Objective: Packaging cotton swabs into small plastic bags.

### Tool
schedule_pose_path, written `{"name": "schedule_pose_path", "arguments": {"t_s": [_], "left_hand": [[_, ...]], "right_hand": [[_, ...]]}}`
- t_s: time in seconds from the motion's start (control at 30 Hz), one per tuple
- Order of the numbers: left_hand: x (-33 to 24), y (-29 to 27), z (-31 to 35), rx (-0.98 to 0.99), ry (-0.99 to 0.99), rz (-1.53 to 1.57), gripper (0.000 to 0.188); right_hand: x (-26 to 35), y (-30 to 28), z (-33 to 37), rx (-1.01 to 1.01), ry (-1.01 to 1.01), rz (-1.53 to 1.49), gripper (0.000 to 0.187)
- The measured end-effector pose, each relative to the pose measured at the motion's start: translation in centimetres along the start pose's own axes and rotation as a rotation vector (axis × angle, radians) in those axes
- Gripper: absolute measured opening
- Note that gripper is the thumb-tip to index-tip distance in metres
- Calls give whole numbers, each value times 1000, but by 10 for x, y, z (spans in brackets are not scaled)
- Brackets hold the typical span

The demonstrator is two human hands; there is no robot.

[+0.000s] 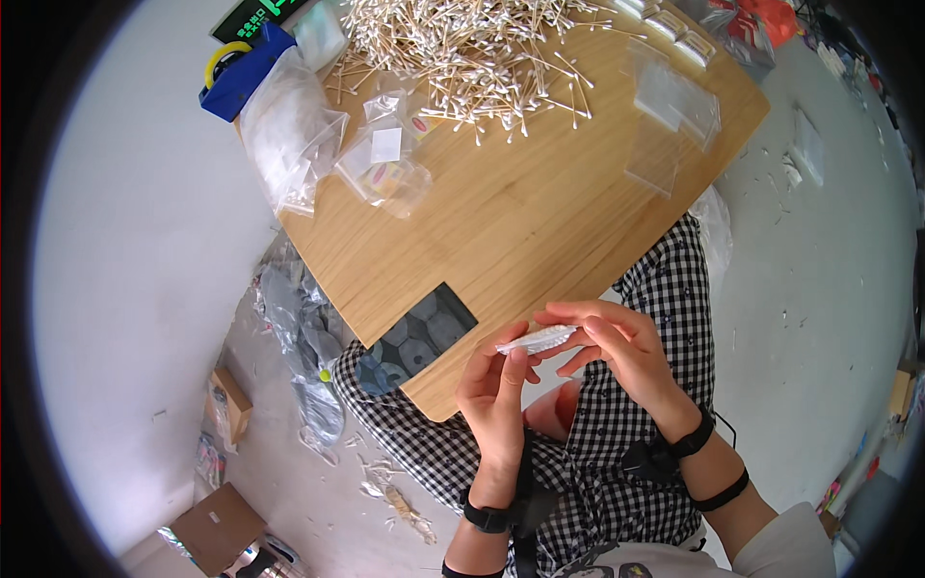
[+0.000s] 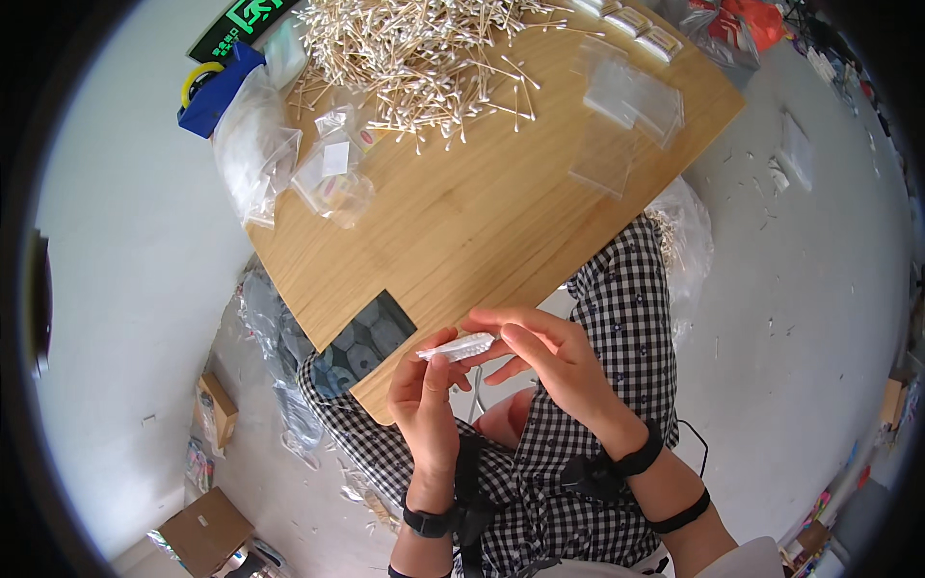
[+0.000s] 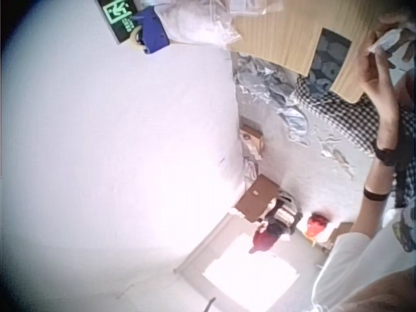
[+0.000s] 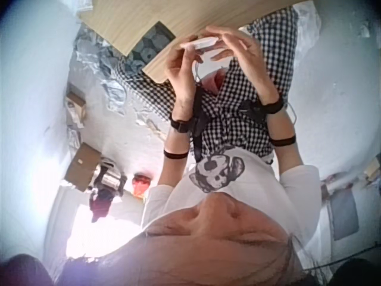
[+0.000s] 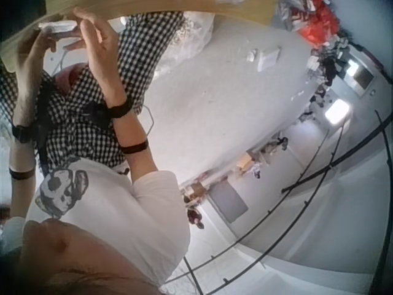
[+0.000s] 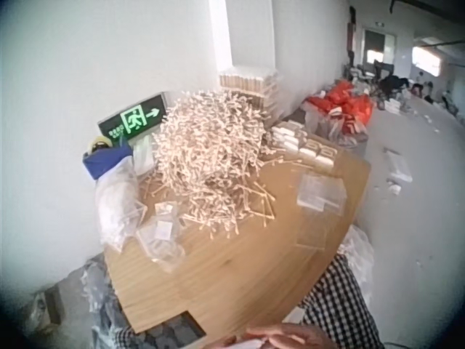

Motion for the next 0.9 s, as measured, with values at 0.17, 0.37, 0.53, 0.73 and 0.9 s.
{"name": "schedule_pose_path", "arguments": {"t_s": [0.17, 0.37, 0.53, 0.73, 0.9], "left_hand": [[0, 3, -2, -1, 1, -35, 25], [1, 3, 2, -13, 14, -32, 25], [2, 2, 1, 5, 0, -43, 27], [-1, -2, -4, 111, -5, 159, 33], [5, -6, -6, 116, 29, -36, 32]], "right_hand": [[1, 1, -6, -53, -14, 85, 28], [-2, 1, -7, -120, 3, 143, 25], [-4, 0, -7, -142, -10, 120, 23], [0, 2, -5, -134, 26, 142, 21], [-3, 2, -6, -134, 24, 147, 22]]}}
Point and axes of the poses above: each hand's wrist, its own z-axis away from the middle knuckle, its own y-axis out of the palm, x = y × z, the point moved 2 cm from there along -z, towards the middle knuckle, and after that the axes turned 4 degrees about z, right-handed, at the moved point
